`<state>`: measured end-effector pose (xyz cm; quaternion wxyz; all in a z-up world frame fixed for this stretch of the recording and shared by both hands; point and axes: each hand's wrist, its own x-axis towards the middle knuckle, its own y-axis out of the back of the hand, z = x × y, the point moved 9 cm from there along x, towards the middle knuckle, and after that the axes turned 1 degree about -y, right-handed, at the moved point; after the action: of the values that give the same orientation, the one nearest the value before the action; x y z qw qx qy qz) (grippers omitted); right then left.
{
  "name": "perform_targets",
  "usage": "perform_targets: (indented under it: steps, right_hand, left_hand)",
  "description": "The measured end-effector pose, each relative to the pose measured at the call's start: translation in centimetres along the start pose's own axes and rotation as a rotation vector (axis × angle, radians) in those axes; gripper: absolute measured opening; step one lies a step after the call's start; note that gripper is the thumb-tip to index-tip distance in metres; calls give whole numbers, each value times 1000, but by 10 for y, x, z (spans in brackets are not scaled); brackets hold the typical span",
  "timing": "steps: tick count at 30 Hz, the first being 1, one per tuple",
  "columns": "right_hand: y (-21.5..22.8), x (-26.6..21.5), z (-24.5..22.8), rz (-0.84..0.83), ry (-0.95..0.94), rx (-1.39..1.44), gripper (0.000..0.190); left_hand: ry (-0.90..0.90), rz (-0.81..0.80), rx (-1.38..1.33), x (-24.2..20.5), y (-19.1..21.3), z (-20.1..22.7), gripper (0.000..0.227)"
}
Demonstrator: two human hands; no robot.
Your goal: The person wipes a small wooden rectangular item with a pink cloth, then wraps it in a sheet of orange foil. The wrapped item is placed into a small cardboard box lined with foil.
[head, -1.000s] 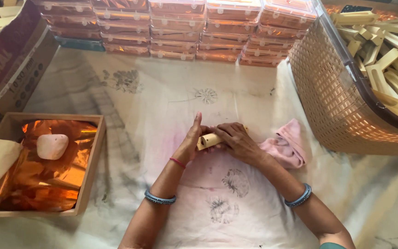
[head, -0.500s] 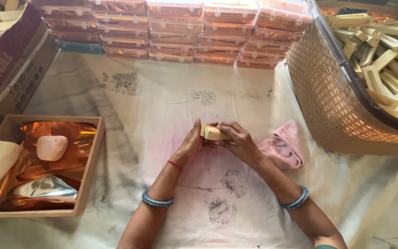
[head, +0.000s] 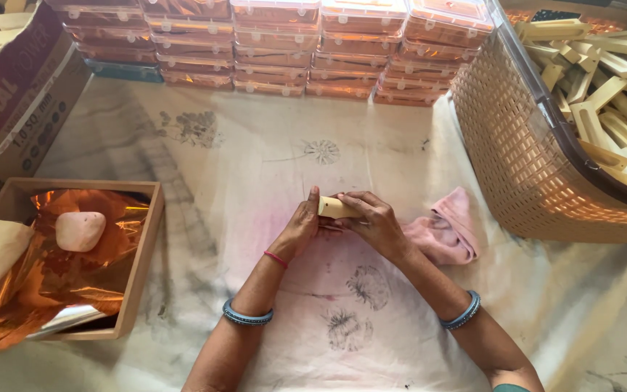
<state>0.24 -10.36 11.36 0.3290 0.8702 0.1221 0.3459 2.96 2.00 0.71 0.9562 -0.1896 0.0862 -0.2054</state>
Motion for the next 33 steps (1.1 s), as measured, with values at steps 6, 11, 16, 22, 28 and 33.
perform_targets:
  steps: [6,11,16,22,28,33]
  right_hand:
    - [1,-1,-2,19,32,-13,54]
    - [8,3,-7,38,56,-211,49]
    - [-1,-1,16,-61,79,-339,45]
    - [6,6,40,-247,-67,-311,50]
    - [71,-19,124,-155,-451,165,42]
    - [80,-18,44,-262,-504,-43,53]
  left_hand:
    - [-34,11,3,0,1,2,91]
    - [-353,244,602,-12,9,51,65]
    - [-742,219,1244,-36,-23,89,46]
    - [-411,180,1081,-19,1,64,43]
    - [-481,180,1106,-18,-1,65,39]
    - [-478,182,1095,-17,0,64,39]
